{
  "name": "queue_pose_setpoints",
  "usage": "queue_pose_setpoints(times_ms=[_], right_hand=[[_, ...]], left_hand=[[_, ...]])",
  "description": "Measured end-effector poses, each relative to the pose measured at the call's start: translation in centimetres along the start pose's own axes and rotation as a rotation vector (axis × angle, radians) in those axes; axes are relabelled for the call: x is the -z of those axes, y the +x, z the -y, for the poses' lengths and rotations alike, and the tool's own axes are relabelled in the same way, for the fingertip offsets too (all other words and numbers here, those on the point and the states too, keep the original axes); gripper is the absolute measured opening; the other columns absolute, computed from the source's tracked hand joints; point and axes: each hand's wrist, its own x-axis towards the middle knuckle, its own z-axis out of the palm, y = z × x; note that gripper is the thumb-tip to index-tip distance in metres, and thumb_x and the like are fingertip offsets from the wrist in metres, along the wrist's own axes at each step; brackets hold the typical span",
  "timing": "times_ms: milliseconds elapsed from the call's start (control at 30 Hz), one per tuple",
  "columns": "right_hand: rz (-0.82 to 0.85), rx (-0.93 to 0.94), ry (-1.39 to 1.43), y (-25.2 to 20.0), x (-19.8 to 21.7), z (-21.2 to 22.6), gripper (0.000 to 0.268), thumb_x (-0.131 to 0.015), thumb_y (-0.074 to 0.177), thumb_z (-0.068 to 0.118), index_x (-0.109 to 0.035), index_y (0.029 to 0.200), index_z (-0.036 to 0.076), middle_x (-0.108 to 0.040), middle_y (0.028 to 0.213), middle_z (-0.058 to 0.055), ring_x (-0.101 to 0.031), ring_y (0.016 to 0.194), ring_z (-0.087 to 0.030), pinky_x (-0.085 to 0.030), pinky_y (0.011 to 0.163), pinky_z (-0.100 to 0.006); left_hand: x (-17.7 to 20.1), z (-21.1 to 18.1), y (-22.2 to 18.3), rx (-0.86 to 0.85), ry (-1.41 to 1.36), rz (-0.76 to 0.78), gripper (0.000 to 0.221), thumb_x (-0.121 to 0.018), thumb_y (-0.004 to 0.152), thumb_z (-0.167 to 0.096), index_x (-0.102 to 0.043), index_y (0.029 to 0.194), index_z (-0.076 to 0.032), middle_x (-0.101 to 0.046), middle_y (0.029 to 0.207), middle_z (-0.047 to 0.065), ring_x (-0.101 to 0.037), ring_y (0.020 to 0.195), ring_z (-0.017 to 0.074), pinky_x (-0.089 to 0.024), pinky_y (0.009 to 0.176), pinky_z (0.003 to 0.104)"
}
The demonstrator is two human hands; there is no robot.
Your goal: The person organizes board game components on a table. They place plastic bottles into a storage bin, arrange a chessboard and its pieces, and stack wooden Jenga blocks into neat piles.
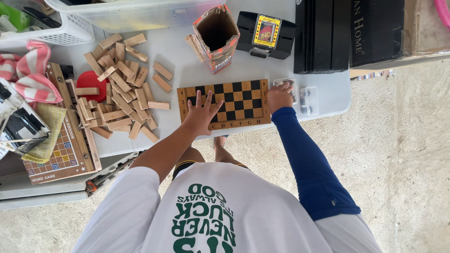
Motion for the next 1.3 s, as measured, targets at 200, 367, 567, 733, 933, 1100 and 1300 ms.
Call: queue_pose_setpoints(times_ms=[200,367,567,733,933,1100,1300], right_hand=[[-0.012,-0.018,0.205,-0.7,3.8,-0.7,0.031,-0.065,0.092,0.019,-0.069,0.110,-0.006,-0.063,0.125,-0.037,-0.068,0.110,-0.045,-0.062,0.077,-0.052],[0.031,-0.241,0.780,-1.6,7.9,-5.1,0.029,-0.057,0.101,0.016,-0.060,0.124,-0.003,-0.073,0.111,-0.025,-0.076,0.096,-0.037,-0.063,0.085,-0.045],[-0.219,-0.309,0.939,-2.9,8.4,-8.7,0.054,-0.048,0.096,0.002,-0.044,0.150,0.002,-0.071,0.117,-0.028,-0.072,0.106,-0.041,-0.059,0.094,-0.047],[-0.447,-0.091,0.673,-3.4,9.8,-8.1,0.057,-0.061,0.098,0.012,-0.047,0.150,-0.006,-0.052,0.141,-0.040,-0.055,0.128,-0.050,-0.056,0.094,-0.054],[-0.420,0.223,0.566,-11.1,10.1,0.0,0.032,-0.067,0.096,0.027,-0.065,0.115,0.001,-0.068,0.104,-0.014,-0.065,0.089,-0.024,-0.056,0.080,-0.041],[0.680,-0.462,1.613,-13.3,9.6,9.6,0.039,-0.064,0.099,0.039,-0.066,0.104,0.000,-0.075,0.095,-0.016,-0.076,0.078,-0.024,-0.064,0.069,-0.036],[0.674,-0.629,2.303,-11.0,8.8,13.6,0.036,-0.066,0.100,0.027,-0.060,0.115,-0.004,-0.071,0.112,-0.015,-0.074,0.101,-0.021,-0.060,0.092,-0.035]], left_hand=[[0.6,0.2,-0.3,-0.018,0.008,0.019,0.135,-0.091,0.062,-0.049,-0.006,0.165,-0.029,-0.002,0.168,0.026,-0.009,0.148,0.0633,-0.034,0.106,0.077],[2.8,1.6,-0.3,-0.062,-0.092,0.041,0.125,-0.091,0.062,-0.048,-0.019,0.161,-0.025,-0.015,0.165,0.024,-0.019,0.148,0.0546,-0.038,0.110,0.066],[8.4,5.4,-0.5,-0.140,-0.315,0.081,0.081,-0.082,0.066,-0.038,-0.060,0.142,-0.016,-0.073,0.123,0.013,-0.070,0.113,0.0314,-0.055,0.100,0.041],[9.6,4.7,-0.7,-0.189,-0.197,0.156,0.071,-0.078,0.077,-0.042,-0.061,0.140,-0.013,-0.075,0.108,0.016,-0.071,0.102,0.0320,-0.055,0.095,0.043],[6.8,4.4,0.0,-0.282,-0.125,0.038,0.077,-0.077,0.076,-0.046,-0.057,0.141,-0.011,-0.064,0.131,0.018,-0.070,0.100,0.0343,-0.055,0.089,0.045],[5.1,4.0,0.2,-0.243,-0.049,0.083,0.078,-0.075,0.078,-0.043,-0.054,0.146,-0.011,-0.063,0.131,0.017,-0.071,0.096,0.0324,-0.057,0.086,0.044],[5.1,3.5,-0.2,-0.224,-0.033,0.077,0.076,-0.075,0.079,-0.043,-0.055,0.145,-0.012,-0.065,0.124,0.016,-0.071,0.094,0.0320,-0.058,0.084,0.045]])
